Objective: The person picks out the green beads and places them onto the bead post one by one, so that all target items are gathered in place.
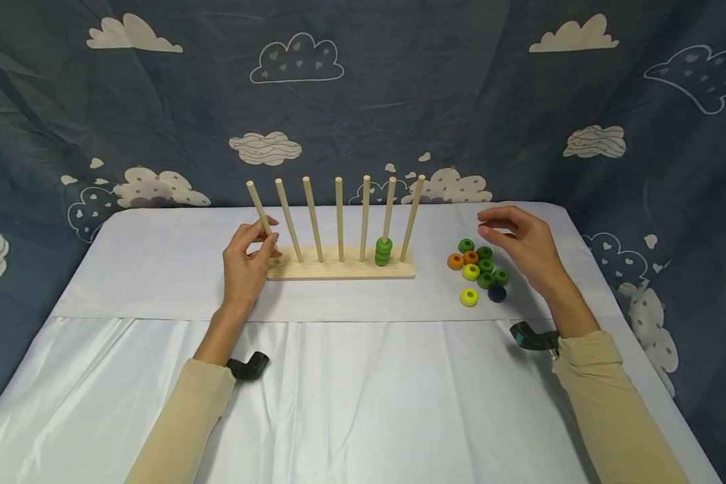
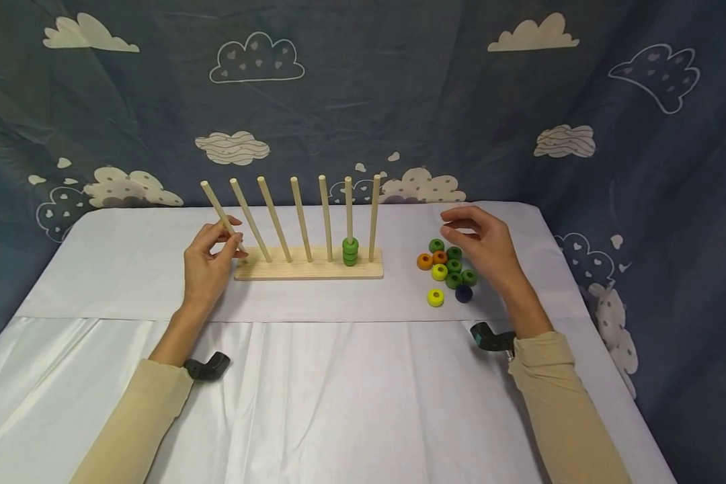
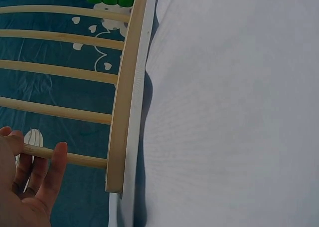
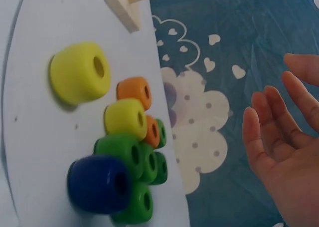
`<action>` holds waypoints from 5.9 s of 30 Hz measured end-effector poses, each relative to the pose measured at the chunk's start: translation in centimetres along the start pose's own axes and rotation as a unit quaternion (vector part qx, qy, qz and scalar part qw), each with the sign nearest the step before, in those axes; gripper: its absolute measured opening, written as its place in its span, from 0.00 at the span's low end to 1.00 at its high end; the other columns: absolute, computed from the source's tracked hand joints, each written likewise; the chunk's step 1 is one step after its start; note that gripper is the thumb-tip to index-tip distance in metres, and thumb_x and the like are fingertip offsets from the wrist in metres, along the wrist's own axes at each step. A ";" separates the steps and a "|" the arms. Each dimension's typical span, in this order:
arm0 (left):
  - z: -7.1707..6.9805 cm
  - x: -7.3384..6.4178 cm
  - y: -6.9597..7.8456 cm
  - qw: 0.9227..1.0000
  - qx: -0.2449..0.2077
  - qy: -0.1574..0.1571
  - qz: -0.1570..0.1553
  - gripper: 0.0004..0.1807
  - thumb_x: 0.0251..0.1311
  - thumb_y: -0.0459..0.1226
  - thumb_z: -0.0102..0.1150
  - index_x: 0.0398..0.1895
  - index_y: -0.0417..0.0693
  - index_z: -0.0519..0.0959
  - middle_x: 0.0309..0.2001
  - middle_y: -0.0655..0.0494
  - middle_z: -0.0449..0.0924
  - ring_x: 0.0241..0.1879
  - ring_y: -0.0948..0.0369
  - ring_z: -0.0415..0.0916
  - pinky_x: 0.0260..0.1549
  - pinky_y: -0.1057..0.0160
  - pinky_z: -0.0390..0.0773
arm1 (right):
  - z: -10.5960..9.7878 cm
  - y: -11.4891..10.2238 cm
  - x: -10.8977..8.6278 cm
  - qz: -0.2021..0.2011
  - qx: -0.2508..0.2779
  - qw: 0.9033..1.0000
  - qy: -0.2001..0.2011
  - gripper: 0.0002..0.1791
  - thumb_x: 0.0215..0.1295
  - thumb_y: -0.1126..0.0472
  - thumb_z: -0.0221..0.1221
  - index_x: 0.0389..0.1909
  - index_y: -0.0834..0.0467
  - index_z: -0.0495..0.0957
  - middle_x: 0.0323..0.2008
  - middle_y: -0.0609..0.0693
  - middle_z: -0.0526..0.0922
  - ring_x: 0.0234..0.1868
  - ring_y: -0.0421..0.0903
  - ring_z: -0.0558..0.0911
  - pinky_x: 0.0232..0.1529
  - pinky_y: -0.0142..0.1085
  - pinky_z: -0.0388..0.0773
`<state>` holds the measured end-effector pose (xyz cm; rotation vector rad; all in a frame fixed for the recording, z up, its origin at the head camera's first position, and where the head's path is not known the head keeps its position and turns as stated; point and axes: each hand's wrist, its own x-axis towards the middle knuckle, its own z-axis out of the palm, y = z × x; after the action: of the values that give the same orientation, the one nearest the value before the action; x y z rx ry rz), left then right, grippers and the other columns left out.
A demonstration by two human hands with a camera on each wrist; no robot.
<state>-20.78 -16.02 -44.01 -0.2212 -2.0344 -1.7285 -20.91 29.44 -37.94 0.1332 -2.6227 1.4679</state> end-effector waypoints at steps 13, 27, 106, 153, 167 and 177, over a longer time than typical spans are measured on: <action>0.0 0.0 0.0 1.000 -0.001 -0.001 -0.001 0.12 0.68 0.28 0.64 0.53 0.36 0.85 0.38 0.56 0.74 0.41 0.64 0.81 0.36 0.54 0.95 | -0.5 2.7 0.0 0.024 -0.033 0.999 -0.011 0.22 0.75 0.51 0.63 0.63 0.58 0.78 0.58 0.48 0.80 0.55 0.32 0.76 0.68 0.27 0.77; -0.1 0.0 0.0 1.000 0.003 -0.002 -0.002 0.12 0.68 0.27 0.64 0.53 0.37 0.85 0.39 0.49 0.75 0.41 0.64 0.81 0.36 0.54 0.95 | -1.2 5.0 0.1 0.039 -0.041 0.998 -0.020 0.20 0.75 0.57 0.63 0.64 0.59 0.78 0.57 0.43 0.82 0.56 0.31 0.77 0.66 0.26 0.77; 0.0 0.0 -0.2 1.000 0.007 -0.003 0.003 0.12 0.69 0.28 0.63 0.53 0.37 0.85 0.41 0.42 0.75 0.42 0.64 0.81 0.37 0.56 0.95 | -0.1 7.2 1.3 0.084 -0.118 0.987 -0.064 0.28 0.74 0.62 0.63 0.73 0.58 0.71 0.69 0.64 0.75 0.64 0.63 0.77 0.69 0.61 0.79; -0.1 -0.1 0.0 1.000 0.007 -0.003 0.009 0.13 0.69 0.29 0.64 0.55 0.39 0.85 0.42 0.44 0.76 0.44 0.65 0.81 0.37 0.56 0.95 | 0.2 2.1 1.7 0.055 -0.014 0.998 -0.020 0.27 0.75 0.54 0.63 0.72 0.52 0.72 0.66 0.53 0.74 0.44 0.22 0.82 0.50 0.10 0.81; 0.1 -0.2 0.0 1.000 0.012 0.002 0.004 0.13 0.69 0.28 0.63 0.54 0.38 0.85 0.42 0.40 0.76 0.43 0.67 0.80 0.36 0.63 0.95 | 0.4 0.2 1.6 0.065 0.008 0.997 -0.027 0.29 0.71 0.51 0.67 0.70 0.51 0.75 0.61 0.50 0.82 0.46 0.23 0.84 0.56 0.13 0.81; 0.3 -0.4 -0.1 1.000 0.014 0.010 0.002 0.13 0.69 0.23 0.61 0.55 0.30 0.82 0.42 0.35 0.74 0.42 0.72 0.78 0.34 0.75 0.91 | 0.8 -1.1 1.5 0.044 0.058 0.997 -0.021 0.25 0.73 0.59 0.65 0.69 0.54 0.75 0.54 0.38 0.79 0.47 0.25 0.86 0.54 0.16 0.85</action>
<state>-20.56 -15.65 -44.28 -0.1985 -2.0403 -1.6930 -22.28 28.21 -37.21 0.0619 -2.6066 1.6630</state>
